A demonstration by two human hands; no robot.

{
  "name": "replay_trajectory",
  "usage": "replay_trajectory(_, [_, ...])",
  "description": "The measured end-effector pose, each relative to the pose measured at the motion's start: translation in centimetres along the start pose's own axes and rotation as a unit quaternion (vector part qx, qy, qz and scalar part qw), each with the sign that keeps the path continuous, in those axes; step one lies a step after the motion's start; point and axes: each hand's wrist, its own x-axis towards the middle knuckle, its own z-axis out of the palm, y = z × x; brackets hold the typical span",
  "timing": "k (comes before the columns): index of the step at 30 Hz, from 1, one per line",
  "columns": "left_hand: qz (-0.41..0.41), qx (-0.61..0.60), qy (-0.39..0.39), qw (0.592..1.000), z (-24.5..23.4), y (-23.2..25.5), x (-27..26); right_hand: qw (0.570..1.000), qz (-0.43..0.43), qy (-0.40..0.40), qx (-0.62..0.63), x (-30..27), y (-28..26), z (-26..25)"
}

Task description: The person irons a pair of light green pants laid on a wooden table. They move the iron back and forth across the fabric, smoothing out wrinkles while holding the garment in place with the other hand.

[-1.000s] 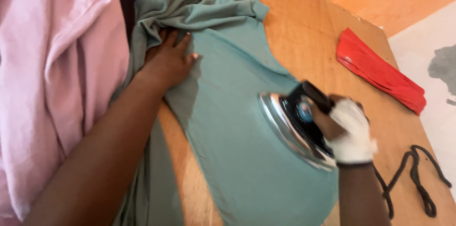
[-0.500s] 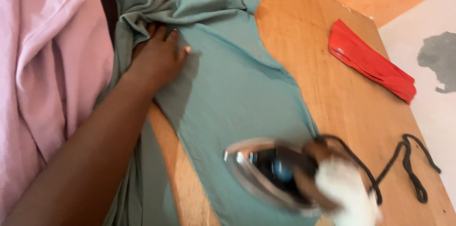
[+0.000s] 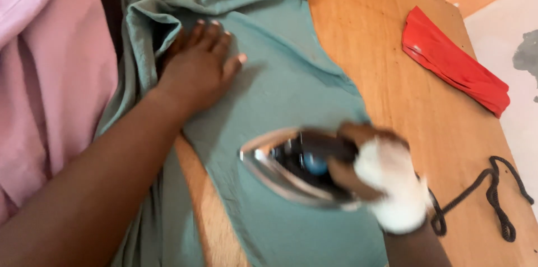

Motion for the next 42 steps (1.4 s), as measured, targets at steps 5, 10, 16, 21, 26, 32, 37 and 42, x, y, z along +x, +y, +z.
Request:
replay_trajectory(5, [-0.086, -0.066, 0.001, 0.994, 0.2, -1.3, 0.1, 0.922, -0.290, 0.255, 0.039, 7.9, -0.5, 1.0])
replay_trajectory(10, [-0.075, -0.073, 0.012, 0.994, 0.0, -1.5, 0.3, 0.988, -0.024, 0.136, -0.073, 14.5, -1.2, 1.1])
replay_trajectory(16, [-0.097, -0.082, -0.005, 0.992, 0.6, -2.4, 0.7, 0.998, -0.055, 0.007, 0.028, 10.2, -1.9, -1.0])
replay_trajectory(21, [-0.101, -0.068, -0.012, 0.992, 1.2, -3.6, 0.8, 0.997, -0.076, -0.021, -0.018, 1.0, -2.0, -0.6])
replay_trajectory(26, [-0.070, -0.065, 0.005, 0.995, 1.2, -4.1, 0.7, 0.997, -0.059, -0.026, 0.030, -6.4, 0.5, -0.6])
replay_trajectory(32, [0.032, -0.003, 0.051, 0.998, -1.3, -1.6, -0.6, 0.996, -0.030, -0.013, 0.087, -11.2, 3.4, 0.6])
replay_trajectory(37, [0.119, -0.086, 0.065, 0.987, -1.7, 8.6, -3.0, 0.993, -0.022, -0.004, 0.120, -12.4, 4.8, 0.0])
replay_trajectory(42, [0.146, -0.120, 0.030, 0.981, 3.1, 18.5, -3.5, 0.991, -0.013, -0.008, 0.136, -13.6, 6.2, -1.9])
